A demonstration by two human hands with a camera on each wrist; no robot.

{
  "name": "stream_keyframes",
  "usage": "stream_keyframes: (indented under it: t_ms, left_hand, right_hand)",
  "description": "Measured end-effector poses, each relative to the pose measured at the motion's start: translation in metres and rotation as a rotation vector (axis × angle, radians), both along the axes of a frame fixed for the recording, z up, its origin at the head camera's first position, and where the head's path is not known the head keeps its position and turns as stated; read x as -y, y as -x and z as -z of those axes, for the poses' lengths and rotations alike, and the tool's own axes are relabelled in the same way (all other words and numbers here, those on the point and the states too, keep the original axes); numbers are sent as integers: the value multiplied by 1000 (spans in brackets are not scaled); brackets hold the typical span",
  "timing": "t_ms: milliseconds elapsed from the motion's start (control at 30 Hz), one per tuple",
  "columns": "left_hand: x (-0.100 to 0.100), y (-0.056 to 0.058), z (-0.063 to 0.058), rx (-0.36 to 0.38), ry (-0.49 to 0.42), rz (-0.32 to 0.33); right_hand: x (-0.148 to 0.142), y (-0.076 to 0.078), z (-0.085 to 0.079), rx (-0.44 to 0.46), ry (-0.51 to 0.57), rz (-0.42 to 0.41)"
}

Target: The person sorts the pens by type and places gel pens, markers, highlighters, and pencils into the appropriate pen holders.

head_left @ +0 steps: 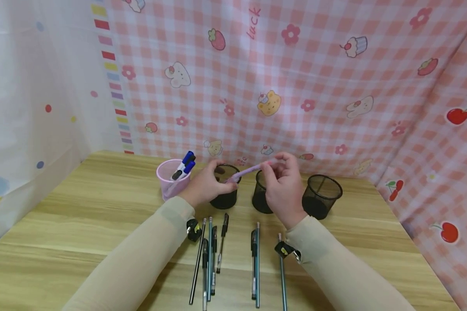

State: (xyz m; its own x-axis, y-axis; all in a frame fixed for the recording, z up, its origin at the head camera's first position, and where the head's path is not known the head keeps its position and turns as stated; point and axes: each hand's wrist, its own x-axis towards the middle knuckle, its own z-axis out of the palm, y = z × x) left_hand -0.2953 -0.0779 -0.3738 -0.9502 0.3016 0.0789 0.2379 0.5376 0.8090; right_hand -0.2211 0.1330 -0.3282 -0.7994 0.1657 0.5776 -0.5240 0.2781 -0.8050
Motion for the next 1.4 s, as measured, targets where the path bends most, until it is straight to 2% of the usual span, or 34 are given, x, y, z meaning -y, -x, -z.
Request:
stream_keyframes:
  t_ms: [133, 400, 633, 1000, 1400]
  left_hand:
    - [0, 1, 1, 3, -15, 3]
    - [0, 2, 1, -10, -10, -2]
    - [0, 1, 1, -11, -5, -5]
    - [-2, -1, -1, -10, 4, -10]
    - [-1, -1, 0, -6, -10, 4]
  right_hand:
    - [5, 4, 0, -18, -11, -3]
    - [11, 6, 2, -16, -101, 7]
    - [14, 10, 8, -26, -143, 6]
    - [16, 13, 16, -14, -205, -7]
    - [17, 13, 23, 9, -252, 20]
